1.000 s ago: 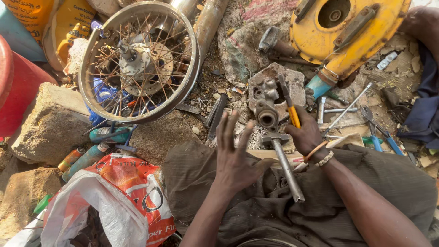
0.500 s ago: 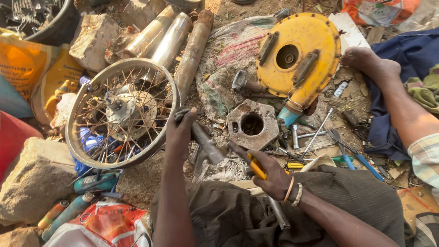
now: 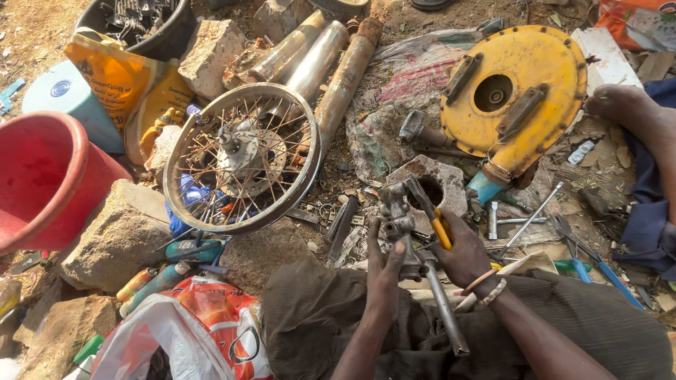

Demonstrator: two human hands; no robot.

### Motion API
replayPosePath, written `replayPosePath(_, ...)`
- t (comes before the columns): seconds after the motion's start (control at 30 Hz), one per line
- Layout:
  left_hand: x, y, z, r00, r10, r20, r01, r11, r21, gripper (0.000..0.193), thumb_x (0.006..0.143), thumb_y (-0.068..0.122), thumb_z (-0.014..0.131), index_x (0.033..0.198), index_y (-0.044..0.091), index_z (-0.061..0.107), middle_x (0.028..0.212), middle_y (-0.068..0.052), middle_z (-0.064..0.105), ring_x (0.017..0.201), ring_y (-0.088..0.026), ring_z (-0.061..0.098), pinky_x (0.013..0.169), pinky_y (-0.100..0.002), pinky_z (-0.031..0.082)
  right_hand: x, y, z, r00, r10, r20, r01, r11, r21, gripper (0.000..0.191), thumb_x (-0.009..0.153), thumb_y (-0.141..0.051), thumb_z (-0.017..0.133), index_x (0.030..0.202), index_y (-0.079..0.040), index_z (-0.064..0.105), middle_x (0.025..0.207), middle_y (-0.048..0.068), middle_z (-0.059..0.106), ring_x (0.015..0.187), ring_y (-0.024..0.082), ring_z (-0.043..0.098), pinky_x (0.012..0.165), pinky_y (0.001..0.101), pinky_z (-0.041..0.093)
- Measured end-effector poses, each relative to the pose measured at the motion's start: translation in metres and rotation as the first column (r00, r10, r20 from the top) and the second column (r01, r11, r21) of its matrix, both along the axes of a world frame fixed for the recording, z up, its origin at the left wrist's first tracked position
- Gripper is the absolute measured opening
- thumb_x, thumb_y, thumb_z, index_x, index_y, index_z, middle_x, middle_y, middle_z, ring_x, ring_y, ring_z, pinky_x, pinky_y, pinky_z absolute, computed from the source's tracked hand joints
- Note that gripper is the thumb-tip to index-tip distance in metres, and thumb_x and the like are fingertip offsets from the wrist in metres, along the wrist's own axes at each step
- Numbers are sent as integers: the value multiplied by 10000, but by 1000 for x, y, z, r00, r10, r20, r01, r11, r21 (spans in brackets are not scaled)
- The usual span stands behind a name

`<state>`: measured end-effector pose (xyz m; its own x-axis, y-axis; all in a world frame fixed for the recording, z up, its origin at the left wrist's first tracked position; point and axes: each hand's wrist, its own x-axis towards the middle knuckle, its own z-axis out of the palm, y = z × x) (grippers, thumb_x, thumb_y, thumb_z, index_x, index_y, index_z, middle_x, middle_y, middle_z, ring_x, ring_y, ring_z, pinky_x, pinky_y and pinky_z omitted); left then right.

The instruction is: The person sits on the ground and uses a hammer and pliers to disassemble and adjust a rusty mechanical component. They repeatedly strike the part with a hammer, use pliers to grip and pull sections, and manipulate the assembly on a metal block.

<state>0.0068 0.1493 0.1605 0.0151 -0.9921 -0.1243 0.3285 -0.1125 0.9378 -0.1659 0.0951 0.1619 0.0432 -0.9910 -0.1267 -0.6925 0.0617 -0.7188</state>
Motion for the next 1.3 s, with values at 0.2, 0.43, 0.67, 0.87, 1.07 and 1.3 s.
replayPosePath(0.2, 40, -15, 76, 776, 181, 604, -80, 978, -190, 931, 876, 544, 690, 1586, 120, 263, 974, -124, 729, 768, -184, 752, 655, -362, 667, 0, -5, -11, 997, 72, -7, -71, 993, 97, 798, 747, -232, 674, 1479, -46, 418, 1207, 247, 633, 1066, 392, 666, 989, 486, 491)
replayPosePath(0.43, 136, -113, 49, 686, 321, 653, -282, 945, -168, 655, 1082, 588, 365, 1273, 86, 740, 983, -101, 720, 847, -165, 648, 795, -431, 532, 7, 18, -16, 935, 302, 185, -347, 888, 302, 795, 691, -241, 672, 1445, -79, 480, 1009, 165, 690, 900, 291, 653, 880, 435, 528)
replayPosePath(0.67, 96, -92, -72, 997, 76, -22, -68, 964, 258, 410, 1107, 417, 469, 1255, 57, 599, 1107, -141, 599, 985, -213, 587, 903, -440, 529, 9, 13, -13, 753, 207, 625, -427, 876, 225, 606, 708, -238, 688, 1254, 17, 626, 956, 127, 644, 866, 248, 616, 803, 410, 542)
replayPosePath(0.87, 21, -26, -69, 859, 39, -510, 256, 830, 496, 504, 1070, 503, 243, 1207, 157, 582, 917, -43, 695, 776, -176, 644, 671, -373, 533, 16, 2, -2, 957, 205, 207, -229, 969, 96, 741, 720, -213, 701, 1412, -37, 504, 1082, 177, 672, 949, 312, 666, 866, 450, 535)
replayPosePath(1.07, 0, 8, -2, 915, 59, -398, 52, 964, 262, 440, 1024, 510, 500, 1267, 143, 489, 857, -75, 666, 681, -171, 658, 567, -313, 564, 11, -15, 4, 994, 91, -68, -93, 995, -29, 717, 760, -174, 685, 1431, -21, 479, 1178, 261, 668, 994, 371, 691, 907, 470, 536)
replayPosePath(1.3, 50, -22, 41, 413, 565, 714, -34, 793, -608, 509, 1040, 376, 698, 1417, 65, 556, 930, -81, 745, 645, -117, 711, 471, -265, 581, 9, -6, -17, 996, 91, 22, -94, 942, 322, 716, 778, -269, 674, 1451, -92, 503, 1013, 185, 697, 850, 339, 684, 838, 459, 564)
